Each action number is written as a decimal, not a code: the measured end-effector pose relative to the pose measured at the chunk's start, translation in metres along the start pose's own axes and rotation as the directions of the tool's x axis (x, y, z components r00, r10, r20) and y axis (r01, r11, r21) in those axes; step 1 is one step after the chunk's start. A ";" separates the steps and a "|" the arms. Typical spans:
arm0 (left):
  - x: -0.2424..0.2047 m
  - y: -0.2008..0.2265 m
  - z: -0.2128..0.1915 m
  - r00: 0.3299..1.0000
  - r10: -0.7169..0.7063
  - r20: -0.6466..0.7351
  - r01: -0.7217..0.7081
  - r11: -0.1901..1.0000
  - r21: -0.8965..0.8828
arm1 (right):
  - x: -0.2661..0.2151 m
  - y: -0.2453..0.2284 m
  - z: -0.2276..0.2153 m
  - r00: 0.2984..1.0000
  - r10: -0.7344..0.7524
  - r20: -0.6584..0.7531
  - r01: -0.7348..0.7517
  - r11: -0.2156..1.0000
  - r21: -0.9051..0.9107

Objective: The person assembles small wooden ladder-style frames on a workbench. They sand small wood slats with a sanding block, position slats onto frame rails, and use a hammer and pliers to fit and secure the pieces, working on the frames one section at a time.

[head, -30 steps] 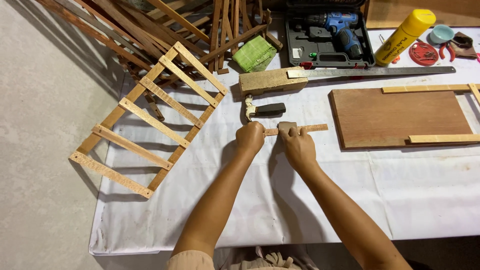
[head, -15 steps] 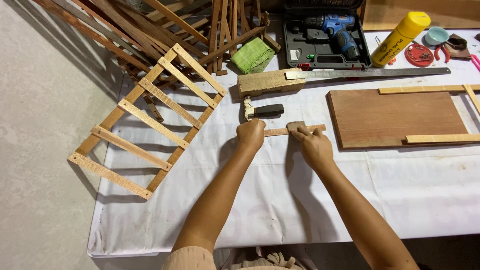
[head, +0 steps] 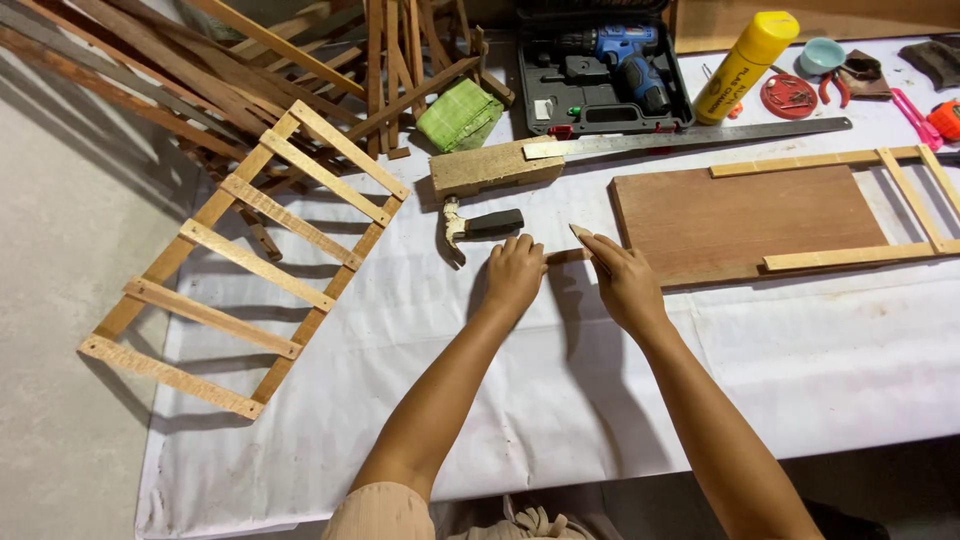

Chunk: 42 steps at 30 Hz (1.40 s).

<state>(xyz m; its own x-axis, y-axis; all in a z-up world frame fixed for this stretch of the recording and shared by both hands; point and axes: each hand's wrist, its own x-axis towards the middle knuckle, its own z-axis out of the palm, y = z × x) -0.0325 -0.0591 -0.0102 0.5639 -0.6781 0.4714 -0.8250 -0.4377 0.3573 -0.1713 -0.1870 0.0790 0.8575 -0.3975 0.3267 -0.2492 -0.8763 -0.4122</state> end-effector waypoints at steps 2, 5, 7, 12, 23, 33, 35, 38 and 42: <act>0.004 -0.003 0.010 1.000 -0.002 0.005 0.002 1.000 -0.019 | -0.001 0.012 -0.005 1.000 0.014 -0.011 -0.014 1.000 0.022; 0.006 0.000 0.007 0.999 -0.033 0.039 0.035 0.999 -0.036 | -0.007 0.023 -0.010 0.999 0.037 -0.013 -0.036 0.997 0.063; 0.010 0.004 0.000 0.997 -0.055 0.062 0.057 0.998 -0.032 | -0.008 0.029 -0.010 0.999 0.044 -0.014 -0.043 0.996 0.082; 0.007 0.022 -0.026 0.991 -0.061 0.117 0.076 0.989 -0.127 | -0.011 0.038 0.004 0.992 -0.067 -0.108 0.061 0.996 -0.059; 0.006 0.016 -0.033 0.946 -0.250 0.208 0.307 0.896 -0.320 | -0.022 0.018 0.043 0.958 -0.277 0.075 0.286 0.896 -0.340; 0.007 0.009 -0.022 0.925 -0.278 0.260 0.351 0.888 -0.298 | -0.014 0.013 0.045 0.984 -0.120 0.128 0.167 0.862 -0.478; 0.007 0.008 -0.027 0.934 -0.253 0.252 0.326 0.892 -0.313 | -0.017 0.004 0.053 0.972 -0.206 0.112 0.235 0.868 -0.437; 0.004 -0.003 -0.029 0.960 -0.155 0.234 0.223 0.927 -0.301 | -0.013 0.001 0.050 0.959 -0.250 0.137 0.284 0.876 -0.390; -0.011 0.004 -0.092 0.965 -0.115 0.235 0.160 0.970 -0.182 | -0.010 0.010 0.040 0.946 -0.263 0.191 0.317 0.880 -0.354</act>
<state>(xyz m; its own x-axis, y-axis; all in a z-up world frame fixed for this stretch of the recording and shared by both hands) -0.0387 0.0004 0.0603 0.6311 -0.7425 0.2245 -0.7033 -0.4257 0.5693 -0.1645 -0.1804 0.0375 0.9625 -0.0930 0.2550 -0.1070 -0.9934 0.0415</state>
